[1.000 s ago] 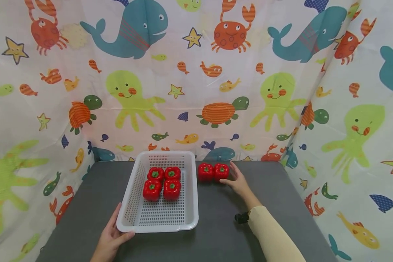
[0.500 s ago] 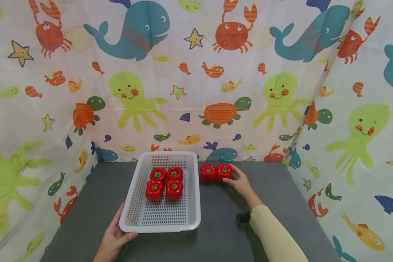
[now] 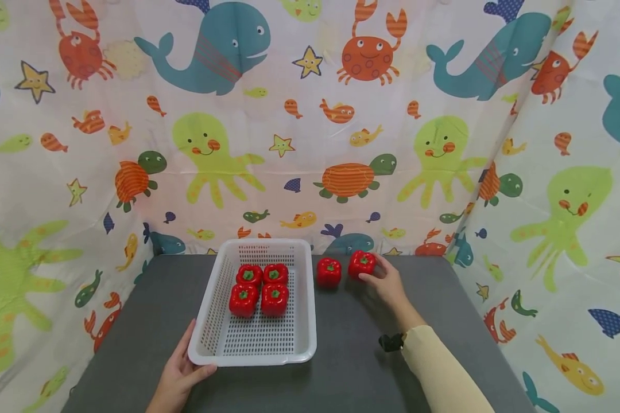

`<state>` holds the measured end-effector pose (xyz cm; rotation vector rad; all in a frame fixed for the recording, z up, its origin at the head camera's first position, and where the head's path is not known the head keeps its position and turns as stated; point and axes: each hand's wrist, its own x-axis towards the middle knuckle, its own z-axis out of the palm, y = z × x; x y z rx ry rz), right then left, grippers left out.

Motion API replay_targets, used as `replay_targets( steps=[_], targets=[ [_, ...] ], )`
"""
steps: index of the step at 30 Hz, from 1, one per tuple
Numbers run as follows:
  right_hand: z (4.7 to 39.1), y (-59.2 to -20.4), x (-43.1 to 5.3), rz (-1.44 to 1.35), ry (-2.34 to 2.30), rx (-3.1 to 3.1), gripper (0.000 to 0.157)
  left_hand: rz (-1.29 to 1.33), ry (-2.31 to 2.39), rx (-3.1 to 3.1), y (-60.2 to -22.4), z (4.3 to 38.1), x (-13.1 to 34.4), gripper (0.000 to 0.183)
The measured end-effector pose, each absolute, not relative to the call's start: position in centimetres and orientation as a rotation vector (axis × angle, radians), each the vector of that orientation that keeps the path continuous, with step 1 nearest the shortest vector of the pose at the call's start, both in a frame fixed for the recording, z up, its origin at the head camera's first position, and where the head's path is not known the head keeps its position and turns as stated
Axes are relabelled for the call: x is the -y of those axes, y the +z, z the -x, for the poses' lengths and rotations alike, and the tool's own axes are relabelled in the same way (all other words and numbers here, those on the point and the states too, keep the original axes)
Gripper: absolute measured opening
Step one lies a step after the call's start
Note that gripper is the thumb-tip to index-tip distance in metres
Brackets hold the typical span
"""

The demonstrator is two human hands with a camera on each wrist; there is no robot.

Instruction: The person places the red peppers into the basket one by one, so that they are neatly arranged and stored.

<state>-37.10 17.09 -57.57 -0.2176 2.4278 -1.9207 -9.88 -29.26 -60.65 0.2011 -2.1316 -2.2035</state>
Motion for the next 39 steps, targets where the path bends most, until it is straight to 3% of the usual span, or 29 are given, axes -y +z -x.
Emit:
replay_targets(
  steps=[13, 39],
  targets=[
    [35.0, -51.5, -14.4, 0.312, -2.011, -2.493, 0.081, -0.206, -2.240, 2.110, -60.3, 9.8, 29.2, 0.109],
    [29.8, -45.8, -8.7, 0.556, -1.997, -2.414, 0.079, -0.184, -2.233, 2.097, -60.6, 9.9, 29.2, 0.110]
  ],
)
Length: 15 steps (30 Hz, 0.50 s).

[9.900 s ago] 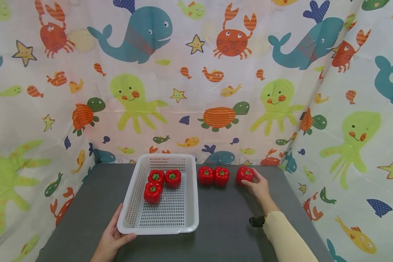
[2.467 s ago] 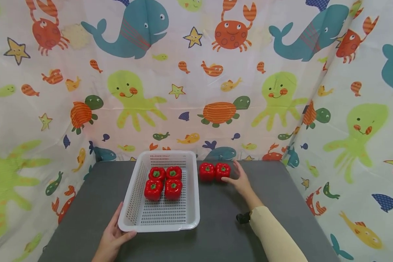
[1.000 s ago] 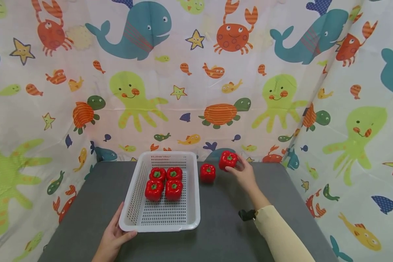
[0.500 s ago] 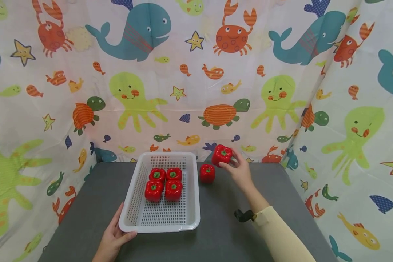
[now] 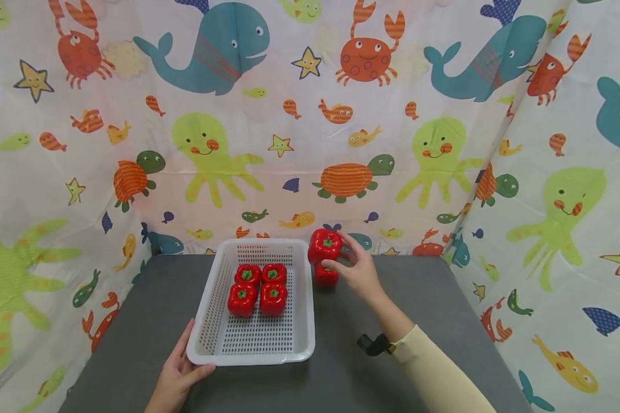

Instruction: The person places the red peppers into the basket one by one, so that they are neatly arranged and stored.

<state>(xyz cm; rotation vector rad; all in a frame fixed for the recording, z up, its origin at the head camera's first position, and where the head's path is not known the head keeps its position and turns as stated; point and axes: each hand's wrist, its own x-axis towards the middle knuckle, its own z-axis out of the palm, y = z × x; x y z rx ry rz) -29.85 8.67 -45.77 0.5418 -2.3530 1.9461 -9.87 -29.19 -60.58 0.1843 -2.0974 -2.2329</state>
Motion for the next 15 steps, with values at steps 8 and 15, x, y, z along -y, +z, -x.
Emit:
replay_targets(
  steps=[8, 15],
  targets=[
    [28.6, -45.8, -6.7, -0.636, 1.929, 2.357, 0.074, -0.210, -2.227, 2.110, -60.5, 9.8, 29.1, 0.110],
    [26.9, -46.1, -3.9, -0.810, 1.954, 2.361, 0.075, -0.203, -2.251, 2.093, -60.5, 9.9, 29.2, 0.109]
  ],
)
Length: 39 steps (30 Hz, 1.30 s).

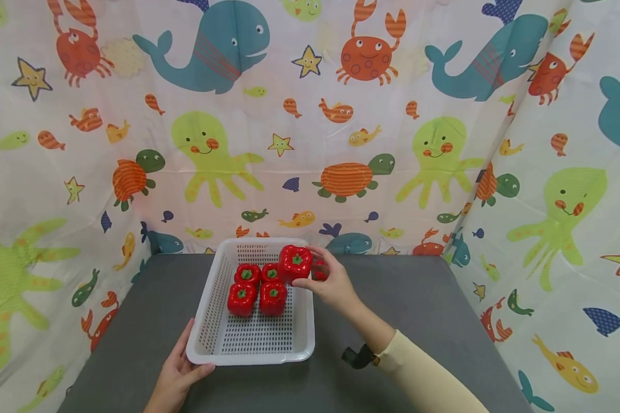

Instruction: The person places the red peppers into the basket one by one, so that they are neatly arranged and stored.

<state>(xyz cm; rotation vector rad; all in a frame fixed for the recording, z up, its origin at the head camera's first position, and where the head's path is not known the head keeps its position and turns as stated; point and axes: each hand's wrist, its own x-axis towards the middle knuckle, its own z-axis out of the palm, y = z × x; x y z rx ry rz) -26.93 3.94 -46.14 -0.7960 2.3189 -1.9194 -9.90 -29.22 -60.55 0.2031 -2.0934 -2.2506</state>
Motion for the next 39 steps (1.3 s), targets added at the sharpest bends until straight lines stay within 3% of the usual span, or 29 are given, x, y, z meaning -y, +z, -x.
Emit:
replay_targets(
  steps=[21, 39],
  targets=[
    [22.5, -49.1, 2.5, 0.801, -1.666, -2.200, 0.077, -0.080, -2.250, 2.042, -61.1, 9.9, 29.5, 0.108],
    [20.9, -51.5, 6.7, 0.673, -1.362, -2.441, 0.074, -0.168, -2.208, 2.106, -60.5, 9.9, 29.2, 0.105]
  ],
)
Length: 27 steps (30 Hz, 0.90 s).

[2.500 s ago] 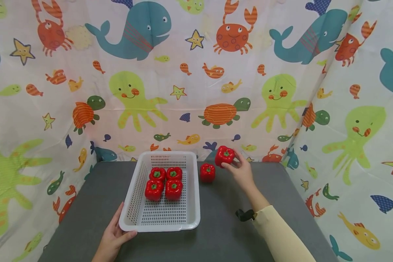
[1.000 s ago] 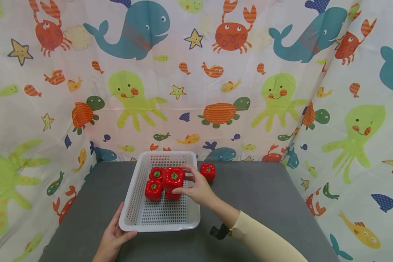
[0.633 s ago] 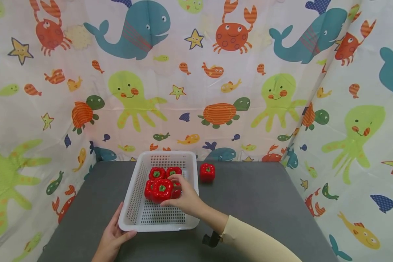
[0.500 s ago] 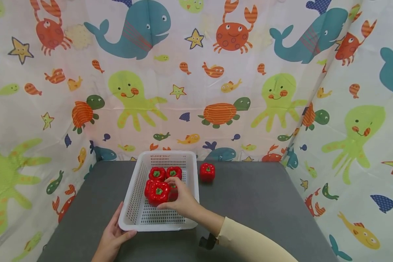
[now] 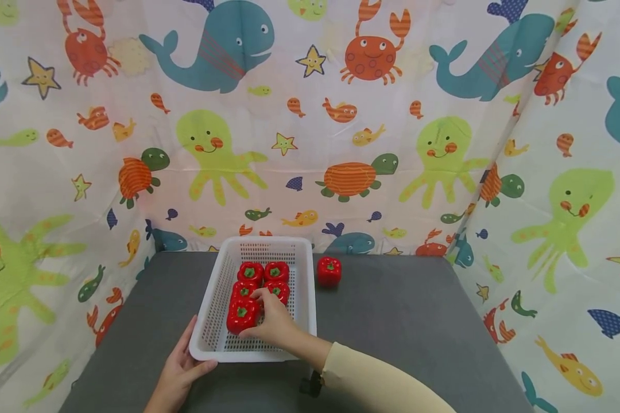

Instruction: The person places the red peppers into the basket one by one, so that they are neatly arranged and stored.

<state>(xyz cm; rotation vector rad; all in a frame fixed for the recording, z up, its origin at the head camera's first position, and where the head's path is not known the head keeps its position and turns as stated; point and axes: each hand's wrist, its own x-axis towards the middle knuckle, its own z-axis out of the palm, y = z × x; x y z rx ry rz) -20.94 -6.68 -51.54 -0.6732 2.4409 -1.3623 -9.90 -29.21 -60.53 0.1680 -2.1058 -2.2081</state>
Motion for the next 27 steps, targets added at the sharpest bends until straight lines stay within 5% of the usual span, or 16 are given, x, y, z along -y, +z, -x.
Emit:
replay_targets(
  steps=[27],
  targets=[
    [21.2, -53.7, 8.8, 0.612, -1.117, -2.537, 0.077, -0.132, -2.231, 2.099, -60.7, 9.9, 29.3, 0.104]
  ],
)
